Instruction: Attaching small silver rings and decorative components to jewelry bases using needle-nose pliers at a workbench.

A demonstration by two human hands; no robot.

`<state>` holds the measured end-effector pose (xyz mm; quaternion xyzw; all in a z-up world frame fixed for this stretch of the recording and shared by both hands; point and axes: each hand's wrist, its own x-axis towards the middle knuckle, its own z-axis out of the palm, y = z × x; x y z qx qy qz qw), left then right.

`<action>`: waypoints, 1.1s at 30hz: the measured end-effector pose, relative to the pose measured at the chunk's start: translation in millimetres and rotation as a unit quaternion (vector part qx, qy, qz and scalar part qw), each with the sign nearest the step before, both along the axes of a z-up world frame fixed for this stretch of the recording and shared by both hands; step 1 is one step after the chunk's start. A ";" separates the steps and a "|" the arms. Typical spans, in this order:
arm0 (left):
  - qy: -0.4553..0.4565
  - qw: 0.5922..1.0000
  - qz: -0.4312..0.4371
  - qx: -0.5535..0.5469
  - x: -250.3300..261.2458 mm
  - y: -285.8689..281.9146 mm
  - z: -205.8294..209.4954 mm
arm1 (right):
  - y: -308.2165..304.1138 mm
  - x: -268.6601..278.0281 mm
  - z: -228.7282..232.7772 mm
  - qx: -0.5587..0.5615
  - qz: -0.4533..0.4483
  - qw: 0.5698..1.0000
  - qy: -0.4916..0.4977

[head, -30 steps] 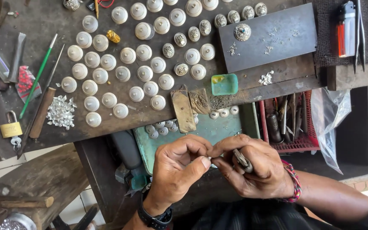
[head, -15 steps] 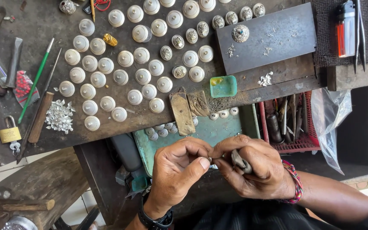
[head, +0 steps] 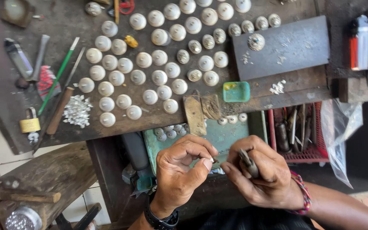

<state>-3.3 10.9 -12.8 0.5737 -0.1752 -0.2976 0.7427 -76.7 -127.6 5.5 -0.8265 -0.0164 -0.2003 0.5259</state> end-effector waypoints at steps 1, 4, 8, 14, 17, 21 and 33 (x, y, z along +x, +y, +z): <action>-0.006 1.000 0.008 0.001 1.6 0.5 1.5 | -0.3 -1.0 -0.7 0.001 0.008 1.000 -0.006; -0.019 0.998 0.060 -0.014 6.7 3.7 4.9 | -0.5 -2.0 -4.0 0.094 0.085 0.989 0.080; -0.006 0.995 0.077 -0.058 14.2 10.0 4.8 | 3.2 -1.0 -8.2 0.117 0.151 0.965 0.179; 0.014 0.994 0.080 -0.072 17.0 13.4 3.6 | 5.7 -0.2 -9.3 0.133 0.172 0.955 0.203; 0.012 0.994 0.079 -0.068 17.2 13.4 5.0 | 5.2 -0.6 -9.9 0.137 0.177 0.952 0.211; 0.011 0.994 0.091 -0.059 17.0 12.3 5.8 | 4.7 -0.6 -10.5 0.122 0.183 0.956 0.196; 0.012 0.994 0.088 -0.065 16.2 12.4 3.3 | 2.7 -5.0 -20.3 0.078 0.171 0.964 0.188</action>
